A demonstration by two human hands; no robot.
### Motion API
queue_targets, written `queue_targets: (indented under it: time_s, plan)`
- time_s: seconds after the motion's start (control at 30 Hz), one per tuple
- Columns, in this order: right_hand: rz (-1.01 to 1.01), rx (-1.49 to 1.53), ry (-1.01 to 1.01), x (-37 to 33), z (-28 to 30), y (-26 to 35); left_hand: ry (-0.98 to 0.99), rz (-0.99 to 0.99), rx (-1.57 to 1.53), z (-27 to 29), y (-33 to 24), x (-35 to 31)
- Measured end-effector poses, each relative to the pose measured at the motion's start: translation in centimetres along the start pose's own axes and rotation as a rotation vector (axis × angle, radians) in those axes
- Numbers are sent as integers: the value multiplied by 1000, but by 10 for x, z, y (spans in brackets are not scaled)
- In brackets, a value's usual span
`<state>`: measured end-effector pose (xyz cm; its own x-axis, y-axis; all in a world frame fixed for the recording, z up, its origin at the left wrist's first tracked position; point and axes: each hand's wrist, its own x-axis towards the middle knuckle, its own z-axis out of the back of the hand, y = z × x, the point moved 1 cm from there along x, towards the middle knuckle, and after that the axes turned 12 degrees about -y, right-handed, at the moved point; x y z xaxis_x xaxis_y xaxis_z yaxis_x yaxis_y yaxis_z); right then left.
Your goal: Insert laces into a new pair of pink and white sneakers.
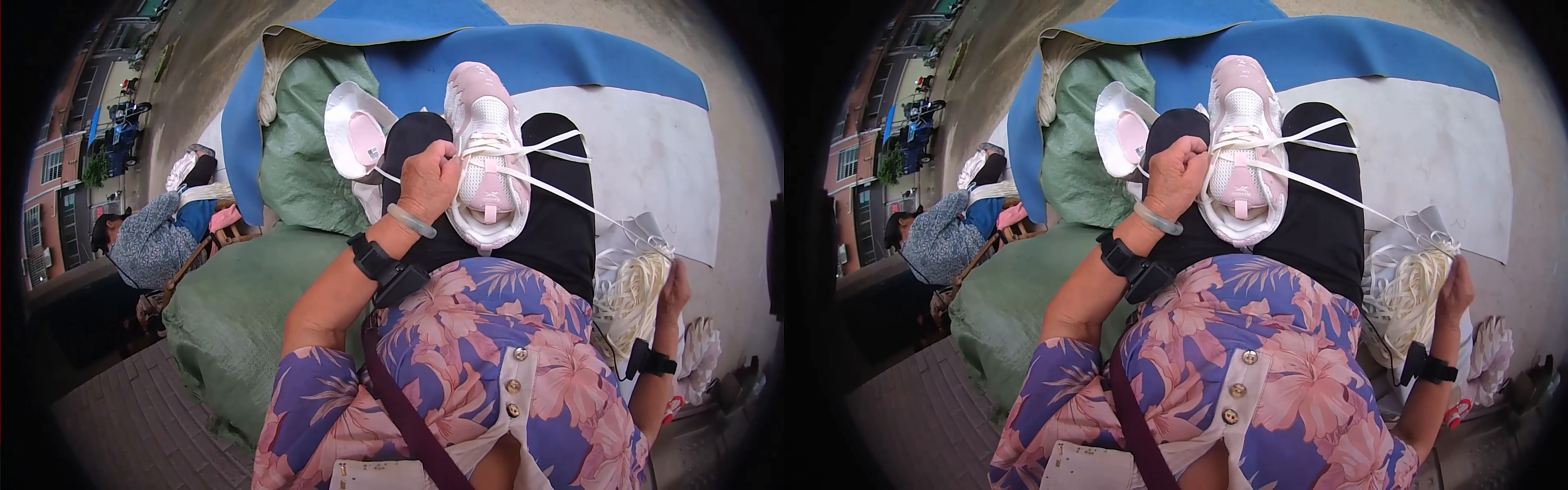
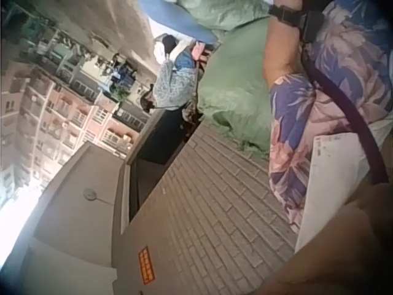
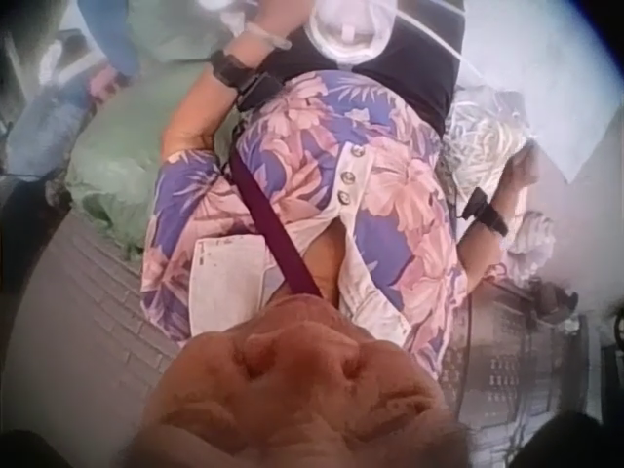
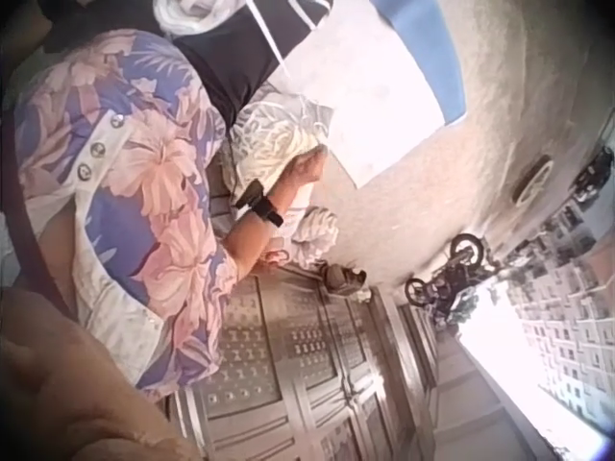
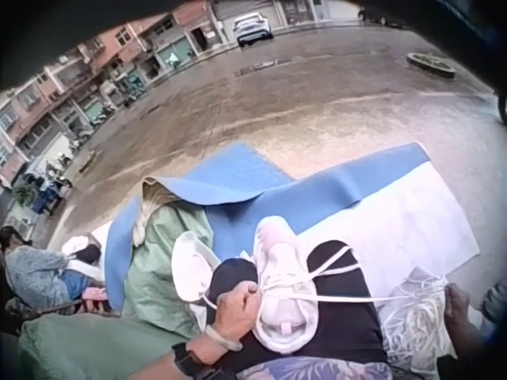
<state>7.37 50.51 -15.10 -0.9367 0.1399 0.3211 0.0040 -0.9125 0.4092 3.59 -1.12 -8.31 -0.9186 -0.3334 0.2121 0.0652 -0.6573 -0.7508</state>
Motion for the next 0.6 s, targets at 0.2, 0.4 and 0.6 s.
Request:
queue_targets:
  time_s: [0.2, 0.4, 0.6]
  plan:
    - [398, 422, 133, 46, -21, 173, -55, -35, -40, 1, -15, 8]
    - [610, 577, 224, 60, -53, 301, -21, -326, 8, -9, -46, 10]
    - [631, 443, 254, 52, -83, 311, 73, -383, -19, -32, -60, 4]
